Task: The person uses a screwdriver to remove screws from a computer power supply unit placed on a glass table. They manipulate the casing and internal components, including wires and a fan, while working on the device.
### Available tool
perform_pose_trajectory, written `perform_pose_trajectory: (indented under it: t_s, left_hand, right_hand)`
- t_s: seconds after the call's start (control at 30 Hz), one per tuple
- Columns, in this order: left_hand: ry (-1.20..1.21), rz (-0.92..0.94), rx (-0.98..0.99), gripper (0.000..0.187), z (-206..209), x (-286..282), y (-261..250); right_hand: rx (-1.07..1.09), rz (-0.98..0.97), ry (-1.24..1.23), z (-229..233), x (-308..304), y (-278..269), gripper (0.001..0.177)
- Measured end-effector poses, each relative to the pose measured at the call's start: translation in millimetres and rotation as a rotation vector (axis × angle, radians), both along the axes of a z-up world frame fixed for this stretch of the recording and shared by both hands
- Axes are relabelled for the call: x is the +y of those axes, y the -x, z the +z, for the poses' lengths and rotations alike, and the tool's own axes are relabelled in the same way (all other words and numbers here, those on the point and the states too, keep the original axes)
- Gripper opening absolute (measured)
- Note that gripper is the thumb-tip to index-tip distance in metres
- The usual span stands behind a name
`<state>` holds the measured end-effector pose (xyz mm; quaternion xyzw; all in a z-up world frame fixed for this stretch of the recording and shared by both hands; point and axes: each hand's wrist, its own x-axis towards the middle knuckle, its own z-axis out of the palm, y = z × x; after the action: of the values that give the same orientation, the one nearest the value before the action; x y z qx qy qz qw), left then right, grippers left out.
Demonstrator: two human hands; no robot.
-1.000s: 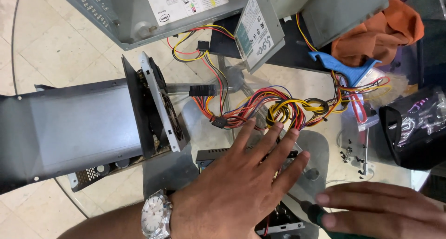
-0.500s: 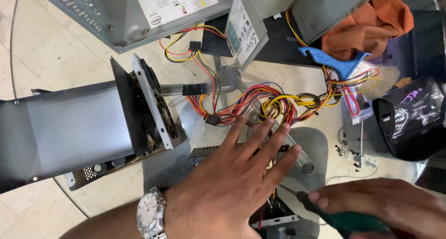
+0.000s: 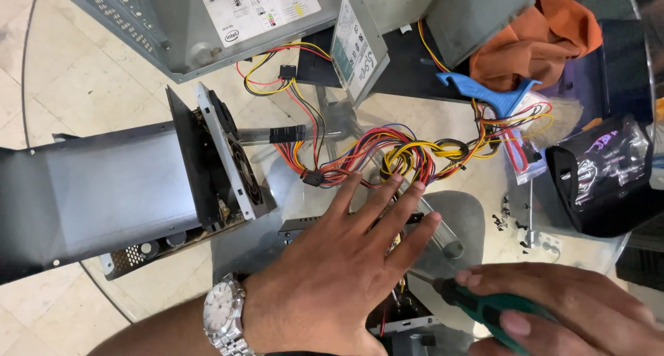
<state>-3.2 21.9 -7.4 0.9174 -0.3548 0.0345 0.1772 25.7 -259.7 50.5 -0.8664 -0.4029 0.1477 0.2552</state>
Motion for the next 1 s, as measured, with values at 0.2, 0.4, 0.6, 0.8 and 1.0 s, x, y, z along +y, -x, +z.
perform_pose_trajectory:
  t_s: [0.2,0.4,0.6,0.8,1.0]
  left_hand:
    - [-0.03,0.004,-0.007,0.146,-3,1,-1]
    - [-0.011,-0.009,-0.008,0.15,0,1,-1]
    - [-0.025,0.006,-0.038,0.168,2,0,3]
    - [-0.02,0.012,-0.07,0.164,7,1,3]
    - [0.003,-0.016,0.003,0.152,9,4,5]
  right_hand:
    - [0.316,0.121,-0.175,-12,9,-25,0.039]
    - [0.136,-0.144,-0.119,11,30,8,0.028]
    - [-0.153,-0.154,-0.259,11,39,18,0.032]
    - [-0.197,-0.225,-0.529,-10,17,19,0.038]
    - [-0.077,-0.507,-1.087,-51,-28,36,0.033]
